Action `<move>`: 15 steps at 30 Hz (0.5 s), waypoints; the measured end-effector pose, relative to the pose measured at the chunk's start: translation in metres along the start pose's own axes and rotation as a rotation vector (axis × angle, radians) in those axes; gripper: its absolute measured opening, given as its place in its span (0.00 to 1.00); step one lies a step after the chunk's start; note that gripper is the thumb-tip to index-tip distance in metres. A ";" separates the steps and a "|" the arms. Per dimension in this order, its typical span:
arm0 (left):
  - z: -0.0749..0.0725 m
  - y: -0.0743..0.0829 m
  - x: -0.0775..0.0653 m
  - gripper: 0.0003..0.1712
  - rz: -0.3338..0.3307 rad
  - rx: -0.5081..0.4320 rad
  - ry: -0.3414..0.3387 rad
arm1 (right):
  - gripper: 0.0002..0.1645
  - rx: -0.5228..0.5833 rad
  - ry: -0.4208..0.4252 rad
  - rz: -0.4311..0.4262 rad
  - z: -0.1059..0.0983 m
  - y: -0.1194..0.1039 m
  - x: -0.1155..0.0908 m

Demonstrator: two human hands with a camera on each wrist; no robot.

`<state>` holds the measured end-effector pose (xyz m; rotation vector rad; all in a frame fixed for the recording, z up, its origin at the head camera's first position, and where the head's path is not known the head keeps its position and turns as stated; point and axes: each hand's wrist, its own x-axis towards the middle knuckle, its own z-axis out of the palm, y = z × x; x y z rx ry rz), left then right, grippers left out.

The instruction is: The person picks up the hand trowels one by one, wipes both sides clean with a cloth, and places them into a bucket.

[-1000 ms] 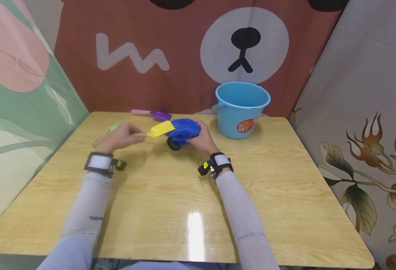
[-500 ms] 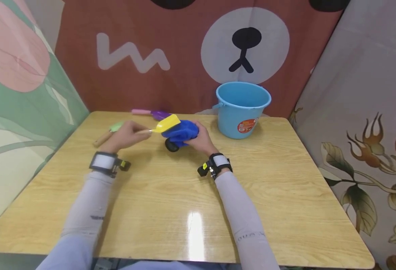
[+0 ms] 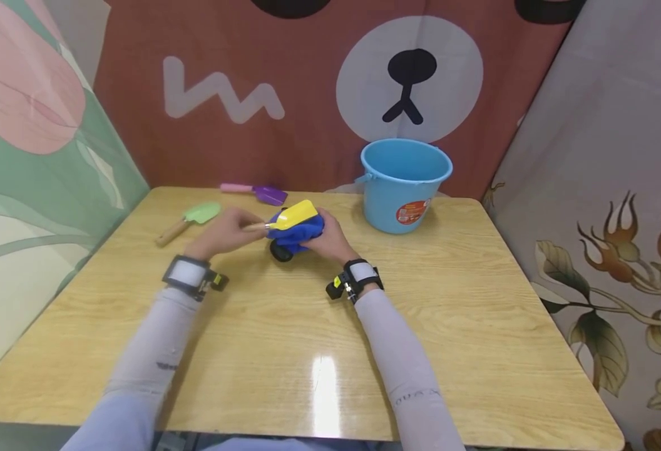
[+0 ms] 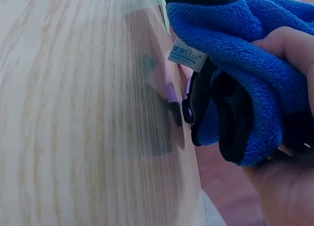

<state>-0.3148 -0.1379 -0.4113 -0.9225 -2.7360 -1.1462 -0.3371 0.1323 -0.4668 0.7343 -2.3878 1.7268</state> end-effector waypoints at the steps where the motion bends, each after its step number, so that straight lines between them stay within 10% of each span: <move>1: 0.001 0.000 0.000 0.12 0.000 0.003 -0.008 | 0.46 0.001 0.002 -0.003 0.000 0.000 0.000; 15: 0.004 -0.002 0.001 0.10 -0.003 0.069 -0.040 | 0.41 -0.078 0.078 -0.003 0.001 0.011 0.001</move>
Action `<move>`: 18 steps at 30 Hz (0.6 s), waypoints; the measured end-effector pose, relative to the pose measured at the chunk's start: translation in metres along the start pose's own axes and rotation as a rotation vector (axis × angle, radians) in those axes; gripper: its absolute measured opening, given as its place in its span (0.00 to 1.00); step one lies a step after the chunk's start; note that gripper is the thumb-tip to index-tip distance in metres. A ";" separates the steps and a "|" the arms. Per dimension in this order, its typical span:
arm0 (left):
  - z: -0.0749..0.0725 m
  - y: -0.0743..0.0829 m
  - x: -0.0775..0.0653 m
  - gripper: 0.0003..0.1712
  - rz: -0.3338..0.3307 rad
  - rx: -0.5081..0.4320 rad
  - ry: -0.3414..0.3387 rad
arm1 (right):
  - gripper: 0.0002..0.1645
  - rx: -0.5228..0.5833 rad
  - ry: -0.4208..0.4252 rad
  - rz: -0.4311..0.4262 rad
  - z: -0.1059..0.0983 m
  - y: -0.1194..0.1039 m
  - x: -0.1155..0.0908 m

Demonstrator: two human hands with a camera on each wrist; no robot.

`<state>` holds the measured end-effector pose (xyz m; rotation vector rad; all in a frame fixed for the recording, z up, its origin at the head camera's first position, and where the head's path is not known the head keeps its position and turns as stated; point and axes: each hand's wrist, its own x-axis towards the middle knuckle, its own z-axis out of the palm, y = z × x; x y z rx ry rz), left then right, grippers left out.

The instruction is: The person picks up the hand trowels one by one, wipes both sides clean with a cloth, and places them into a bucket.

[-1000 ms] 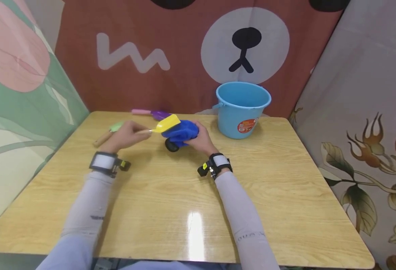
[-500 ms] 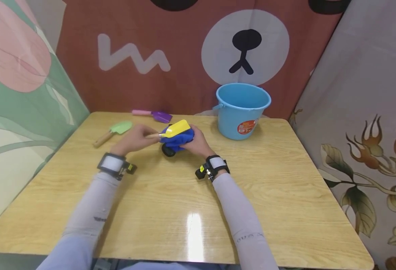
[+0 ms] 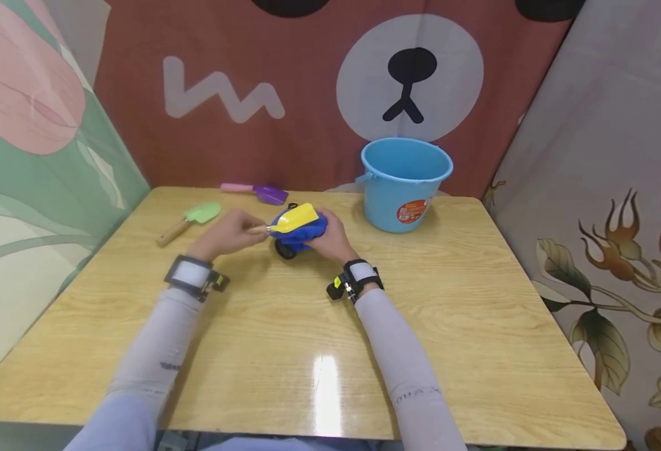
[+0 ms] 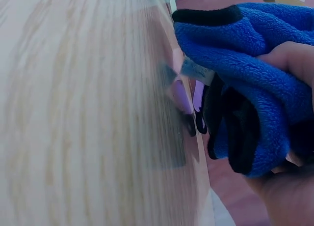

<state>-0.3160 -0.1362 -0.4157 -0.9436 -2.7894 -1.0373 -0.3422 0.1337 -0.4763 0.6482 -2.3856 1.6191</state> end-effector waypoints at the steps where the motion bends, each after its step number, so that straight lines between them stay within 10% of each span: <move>1: 0.000 0.000 0.000 0.09 0.002 0.002 -0.002 | 0.41 0.008 0.010 0.000 0.000 0.000 0.000; 18: -0.012 -0.003 -0.004 0.09 -0.091 0.062 -0.011 | 0.41 0.051 0.110 0.050 -0.004 -0.003 -0.002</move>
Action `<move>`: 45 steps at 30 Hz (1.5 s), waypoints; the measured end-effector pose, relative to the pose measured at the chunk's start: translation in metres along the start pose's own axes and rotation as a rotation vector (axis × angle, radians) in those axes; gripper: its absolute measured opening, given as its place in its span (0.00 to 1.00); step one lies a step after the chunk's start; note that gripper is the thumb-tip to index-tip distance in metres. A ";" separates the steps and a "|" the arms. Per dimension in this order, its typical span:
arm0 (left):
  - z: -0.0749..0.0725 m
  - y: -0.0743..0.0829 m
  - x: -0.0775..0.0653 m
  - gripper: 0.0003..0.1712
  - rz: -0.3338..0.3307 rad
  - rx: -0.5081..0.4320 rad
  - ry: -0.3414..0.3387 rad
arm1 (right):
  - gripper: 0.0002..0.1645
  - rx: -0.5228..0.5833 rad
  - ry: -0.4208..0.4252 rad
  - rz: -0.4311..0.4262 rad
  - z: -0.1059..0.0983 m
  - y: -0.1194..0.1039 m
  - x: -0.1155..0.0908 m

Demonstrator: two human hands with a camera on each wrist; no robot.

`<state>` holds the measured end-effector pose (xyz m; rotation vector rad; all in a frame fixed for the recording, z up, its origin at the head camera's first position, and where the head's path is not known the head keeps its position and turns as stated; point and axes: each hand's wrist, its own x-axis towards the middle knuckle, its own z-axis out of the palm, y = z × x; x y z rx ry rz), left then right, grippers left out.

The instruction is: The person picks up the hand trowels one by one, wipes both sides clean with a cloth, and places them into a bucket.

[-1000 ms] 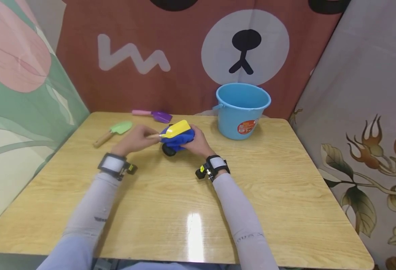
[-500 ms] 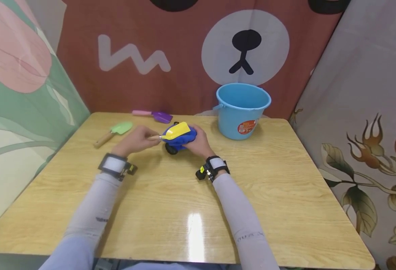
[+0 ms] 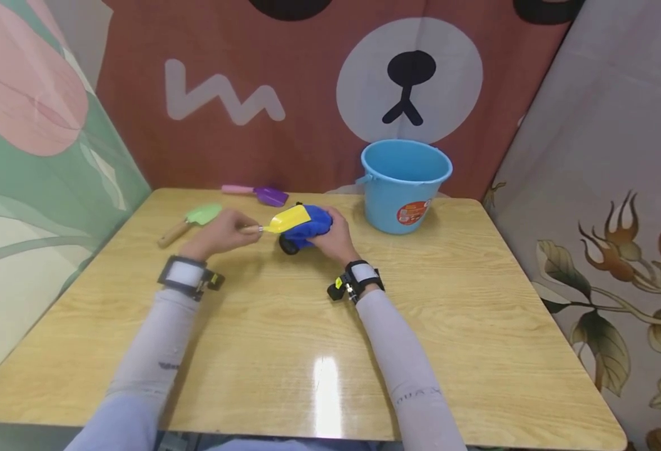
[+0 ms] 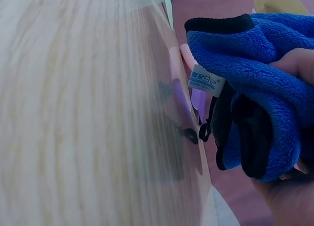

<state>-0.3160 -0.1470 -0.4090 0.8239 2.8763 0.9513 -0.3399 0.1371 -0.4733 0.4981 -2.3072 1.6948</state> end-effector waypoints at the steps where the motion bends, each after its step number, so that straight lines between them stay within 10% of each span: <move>1: -0.001 0.000 -0.001 0.09 -0.005 0.000 -0.001 | 0.40 -0.004 0.000 0.006 0.000 0.000 0.000; 26: -0.011 -0.012 -0.006 0.19 -0.120 0.021 -0.010 | 0.40 -0.007 0.052 0.042 -0.004 -0.001 -0.001; 45: -0.010 -0.004 -0.007 0.19 -0.058 -0.006 0.090 | 0.39 0.056 0.006 0.002 -0.002 0.004 0.001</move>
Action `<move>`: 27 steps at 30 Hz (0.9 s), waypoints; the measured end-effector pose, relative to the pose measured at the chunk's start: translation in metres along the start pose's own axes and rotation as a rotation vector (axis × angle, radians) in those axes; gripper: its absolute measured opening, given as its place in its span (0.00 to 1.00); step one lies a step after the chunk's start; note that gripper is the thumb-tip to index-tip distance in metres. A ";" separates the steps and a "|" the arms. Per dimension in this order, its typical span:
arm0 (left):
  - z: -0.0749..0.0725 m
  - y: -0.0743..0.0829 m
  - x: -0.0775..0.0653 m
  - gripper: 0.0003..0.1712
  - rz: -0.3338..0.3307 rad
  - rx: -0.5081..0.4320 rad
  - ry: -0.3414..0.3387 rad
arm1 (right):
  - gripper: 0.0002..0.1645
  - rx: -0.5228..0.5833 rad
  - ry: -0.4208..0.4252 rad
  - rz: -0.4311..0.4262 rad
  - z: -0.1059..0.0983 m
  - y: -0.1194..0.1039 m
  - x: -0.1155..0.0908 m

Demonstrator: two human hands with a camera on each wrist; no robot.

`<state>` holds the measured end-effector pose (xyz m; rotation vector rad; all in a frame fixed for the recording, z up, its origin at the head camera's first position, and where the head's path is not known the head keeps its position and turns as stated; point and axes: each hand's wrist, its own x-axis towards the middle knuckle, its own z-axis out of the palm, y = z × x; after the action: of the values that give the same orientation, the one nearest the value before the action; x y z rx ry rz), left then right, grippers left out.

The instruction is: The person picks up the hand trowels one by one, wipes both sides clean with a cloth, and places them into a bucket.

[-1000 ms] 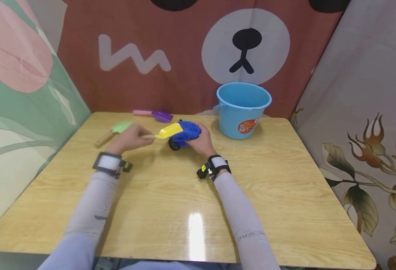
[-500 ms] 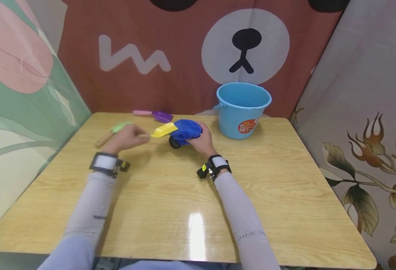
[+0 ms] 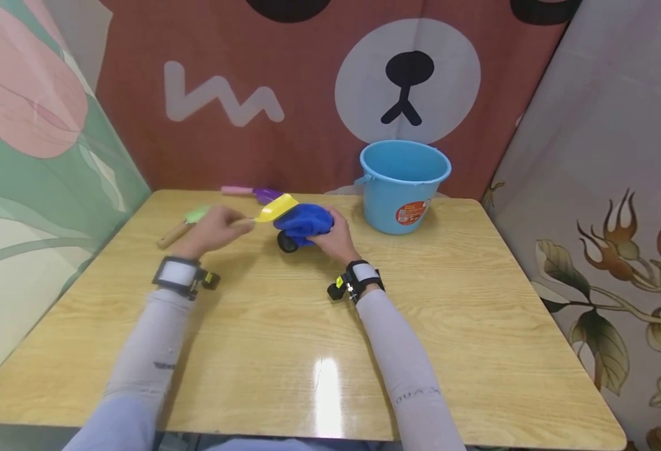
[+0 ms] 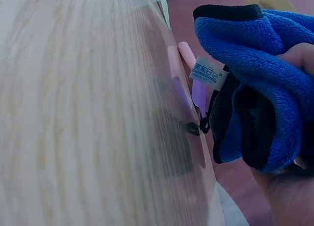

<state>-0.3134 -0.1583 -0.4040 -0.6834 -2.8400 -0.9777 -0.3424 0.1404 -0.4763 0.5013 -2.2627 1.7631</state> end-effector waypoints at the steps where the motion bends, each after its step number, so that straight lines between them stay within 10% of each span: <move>1: 0.002 0.001 0.001 0.19 0.007 0.001 -0.001 | 0.40 -0.003 -0.008 0.003 0.000 0.001 0.000; 27: 0.029 0.017 0.011 0.15 0.167 0.026 -0.035 | 0.42 0.048 -0.193 0.060 0.005 0.000 -0.003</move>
<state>-0.3138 -0.1249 -0.4148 -0.9261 -2.7648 -0.9093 -0.3394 0.1358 -0.4786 0.6450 -2.3910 1.8758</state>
